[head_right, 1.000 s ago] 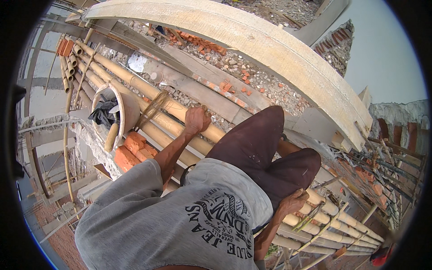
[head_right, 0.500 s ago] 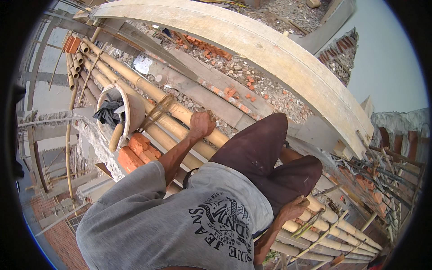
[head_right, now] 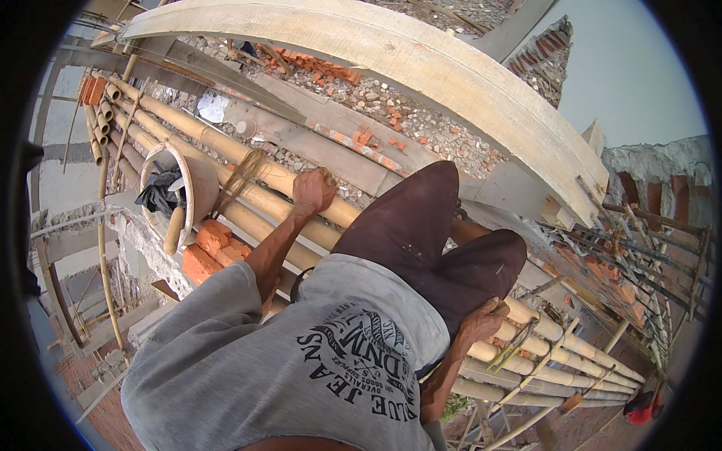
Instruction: The person arranges bricks on a bamboo scaffold and then uses pliers to twist wire around rebar, securing the scaffold structure. The person works on a partially built brick building with bamboo scaffolding.
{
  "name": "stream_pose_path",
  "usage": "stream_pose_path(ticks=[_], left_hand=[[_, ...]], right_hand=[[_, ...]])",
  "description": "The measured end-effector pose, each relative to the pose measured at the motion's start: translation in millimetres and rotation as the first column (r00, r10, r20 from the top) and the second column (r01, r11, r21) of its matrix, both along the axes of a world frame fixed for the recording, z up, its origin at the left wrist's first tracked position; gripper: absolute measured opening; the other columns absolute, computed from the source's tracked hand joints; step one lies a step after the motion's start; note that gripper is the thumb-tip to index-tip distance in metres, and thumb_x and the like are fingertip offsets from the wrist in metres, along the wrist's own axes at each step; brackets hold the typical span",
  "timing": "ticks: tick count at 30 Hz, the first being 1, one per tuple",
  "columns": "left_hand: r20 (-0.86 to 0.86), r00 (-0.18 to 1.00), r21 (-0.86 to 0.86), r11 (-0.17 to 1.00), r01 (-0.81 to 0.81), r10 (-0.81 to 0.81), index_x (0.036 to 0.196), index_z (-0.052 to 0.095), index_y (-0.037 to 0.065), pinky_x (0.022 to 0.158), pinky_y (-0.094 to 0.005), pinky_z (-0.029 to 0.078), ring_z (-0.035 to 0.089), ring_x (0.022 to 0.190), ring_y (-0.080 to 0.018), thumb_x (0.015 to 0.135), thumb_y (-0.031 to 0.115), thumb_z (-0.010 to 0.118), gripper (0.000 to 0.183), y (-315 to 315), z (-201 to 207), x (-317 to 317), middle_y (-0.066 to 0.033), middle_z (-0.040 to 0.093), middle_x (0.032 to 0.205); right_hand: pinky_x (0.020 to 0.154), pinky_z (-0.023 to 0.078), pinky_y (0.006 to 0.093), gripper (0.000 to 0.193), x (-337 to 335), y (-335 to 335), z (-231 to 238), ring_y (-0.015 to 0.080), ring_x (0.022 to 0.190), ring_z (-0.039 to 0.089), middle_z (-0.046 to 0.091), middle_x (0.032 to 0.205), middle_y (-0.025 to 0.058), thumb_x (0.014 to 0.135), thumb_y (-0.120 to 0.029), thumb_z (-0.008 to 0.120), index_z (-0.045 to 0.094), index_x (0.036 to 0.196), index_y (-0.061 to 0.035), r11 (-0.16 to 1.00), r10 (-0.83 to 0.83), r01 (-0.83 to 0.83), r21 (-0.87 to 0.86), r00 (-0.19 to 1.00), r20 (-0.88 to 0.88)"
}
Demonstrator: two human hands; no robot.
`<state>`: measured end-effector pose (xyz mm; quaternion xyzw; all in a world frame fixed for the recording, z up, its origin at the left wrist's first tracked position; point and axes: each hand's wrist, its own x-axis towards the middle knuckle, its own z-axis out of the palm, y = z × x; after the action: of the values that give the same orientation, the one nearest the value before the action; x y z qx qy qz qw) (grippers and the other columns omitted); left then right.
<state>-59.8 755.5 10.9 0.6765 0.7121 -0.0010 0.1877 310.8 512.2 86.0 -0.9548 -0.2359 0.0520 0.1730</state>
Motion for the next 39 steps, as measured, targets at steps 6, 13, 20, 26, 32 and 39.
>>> stream_pose_path(ticks=[6, 13, 20, 26, 32, 39], left_hand=[[-0.007, 1.000, -0.007, 1.000, 0.000, 0.000, 0.101, 0.072, 0.002, 0.088, -0.0439, 0.046, 0.068, 0.089, -0.0359, 0.087, 0.034, 0.065, 0.036, -1, 0, 0, -0.0201, 0.072, 0.087], [0.029, 1.000, -0.035, 0.999, 0.014, -0.013, 0.098, 0.071, 0.003, 0.090, -0.0439, 0.045, 0.068, 0.089, -0.0358, 0.087, 0.033, 0.064, 0.033, 1, 0, -1, -0.0201, 0.072, 0.086], [0.012, 1.000, 0.017, 1.000, 0.008, -0.008, 0.097, 0.070, 0.003, 0.090, -0.0431, 0.046, 0.068, 0.088, -0.0335, 0.087, 0.034, 0.063, 0.033, -3, 9, 0, -0.0190, 0.071, 0.085], [0.000, 1.000, -0.089, 0.996, -0.022, 0.022, 0.098, 0.071, 0.003, 0.091, -0.0422, 0.045, 0.068, 0.092, -0.0324, 0.088, 0.034, 0.064, 0.034, 2, 14, 3, -0.0187, 0.072, 0.089], [0.023, 0.999, -0.077, 0.997, -0.028, 0.029, 0.099, 0.071, 0.002, 0.092, -0.0425, 0.045, 0.068, 0.094, -0.0331, 0.088, 0.034, 0.064, 0.034, 2, 14, 3, -0.0192, 0.072, 0.091], [0.097, 0.995, -0.035, 0.999, -0.022, 0.025, 0.099, 0.070, 0.000, 0.088, -0.0476, 0.049, 0.067, 0.091, -0.0402, 0.084, 0.031, 0.067, 0.034, -1, 5, -2, -0.0232, 0.071, 0.088]], right_hand=[[0.070, 0.045, 0.0483, 0.024, -1, 1, 0, 0.0392, 0.076, 0.060, 0.062, 0.084, 0.0245, 0.101, -0.023, 0.053, 0.054, 0.100, 0.0012, 0.998, 0.028, -0.029, 0.059, 0.999, 0.027], [0.070, 0.045, 0.0494, 0.024, 0, 0, 0, 0.0404, 0.077, 0.061, 0.063, 0.087, 0.0255, 0.100, -0.022, 0.054, 0.055, 0.099, 0.0021, 0.999, 0.038, -0.038, 0.001, 0.998, 0.057], [0.073, 0.045, 0.0501, 0.026, 4, -3, -7, 0.0419, 0.082, 0.063, 0.064, 0.092, 0.0271, 0.100, -0.022, 0.054, 0.055, 0.104, 0.0037, 1.000, 0.009, -0.009, 0.016, 1.000, 0.004], [0.073, 0.045, 0.0495, 0.026, 8, -6, -9, 0.0417, 0.084, 0.062, 0.064, 0.092, 0.0265, 0.101, -0.022, 0.054, 0.055, 0.104, 0.0034, 1.000, -0.010, 0.010, -0.005, 1.000, -0.017], [0.074, 0.047, 0.0468, 0.027, -4, 11, 16, 0.0380, 0.081, 0.062, 0.064, 0.092, 0.0247, 0.101, -0.023, 0.055, 0.056, 0.106, 0.0041, 0.995, 0.021, -0.019, 0.098, 1.000, -0.013], [0.076, 0.050, 0.0445, 0.031, -32, 138, 83, 0.0368, 0.084, 0.064, 0.065, 0.095, 0.0258, 0.101, -0.022, 0.055, 0.058, 0.115, 0.0057, 0.866, 0.422, -0.397, 0.303, 0.906, -0.020]])
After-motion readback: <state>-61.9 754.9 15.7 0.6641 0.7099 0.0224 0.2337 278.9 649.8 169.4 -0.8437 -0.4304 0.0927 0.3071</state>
